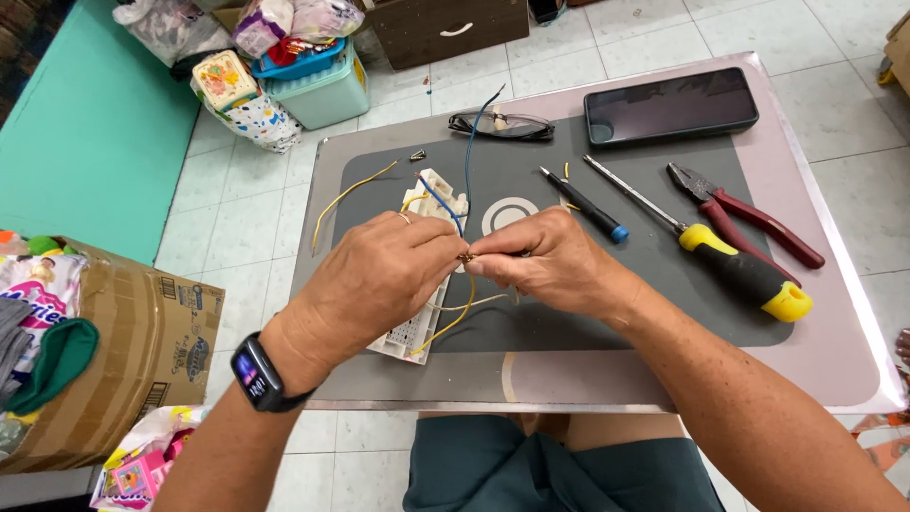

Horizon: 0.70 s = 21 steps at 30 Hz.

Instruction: The person strips the insulation from yellow and blue wires using pliers and twists the exposed ends. They then use a screwdriver to loosen screws on a white electrical outlet, insert the wires into the terminals, and tighten the screws to secure the connections.

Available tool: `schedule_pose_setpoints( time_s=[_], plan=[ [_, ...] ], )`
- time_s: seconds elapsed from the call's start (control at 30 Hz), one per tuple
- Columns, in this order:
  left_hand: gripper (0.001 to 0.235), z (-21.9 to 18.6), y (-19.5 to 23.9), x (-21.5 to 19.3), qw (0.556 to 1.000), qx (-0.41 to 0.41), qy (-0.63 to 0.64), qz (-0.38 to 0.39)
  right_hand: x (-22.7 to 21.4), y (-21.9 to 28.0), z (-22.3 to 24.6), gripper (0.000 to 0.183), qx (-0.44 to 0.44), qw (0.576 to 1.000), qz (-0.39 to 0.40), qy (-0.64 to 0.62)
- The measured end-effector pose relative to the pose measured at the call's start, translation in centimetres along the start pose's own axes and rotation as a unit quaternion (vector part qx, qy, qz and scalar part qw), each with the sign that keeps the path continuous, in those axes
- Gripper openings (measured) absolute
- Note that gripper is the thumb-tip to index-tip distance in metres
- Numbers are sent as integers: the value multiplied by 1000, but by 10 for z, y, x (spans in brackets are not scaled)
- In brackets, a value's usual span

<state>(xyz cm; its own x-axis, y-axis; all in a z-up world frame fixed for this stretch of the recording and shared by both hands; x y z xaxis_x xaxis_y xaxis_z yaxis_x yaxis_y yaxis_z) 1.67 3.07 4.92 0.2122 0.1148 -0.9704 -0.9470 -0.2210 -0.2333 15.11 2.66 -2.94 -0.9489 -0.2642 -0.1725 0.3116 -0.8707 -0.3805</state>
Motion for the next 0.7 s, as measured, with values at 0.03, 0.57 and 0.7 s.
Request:
schedule_pose_setpoints(
  time_s=[0.03,0.57,0.7],
  plan=[
    [9,-3,-2,-9,1000,-2,1,-1,-1,-1,6,15,1,1000,2,0],
    [30,10,0,-5,988,-127,77,47,-3,-3,21,17,-70,991,-12,116],
    [17,-13,4,0,977,70,-199,-19,1,-5,17,17,-54,996,18,72]
  ],
)
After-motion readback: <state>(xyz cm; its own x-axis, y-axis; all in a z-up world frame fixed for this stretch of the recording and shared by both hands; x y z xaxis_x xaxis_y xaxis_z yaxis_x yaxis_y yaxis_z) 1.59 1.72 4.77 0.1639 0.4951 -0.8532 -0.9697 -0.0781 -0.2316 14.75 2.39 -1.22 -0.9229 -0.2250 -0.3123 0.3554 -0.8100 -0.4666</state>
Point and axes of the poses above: each hand's wrist, its own y-axis away from the middle knuckle, its own x-axis out of the palm, z = x × y, the point moved 7 cm from there along -y, towards the middle knuckle, and after that the axes turned 10 degrees about z, right-handed, at the moved point
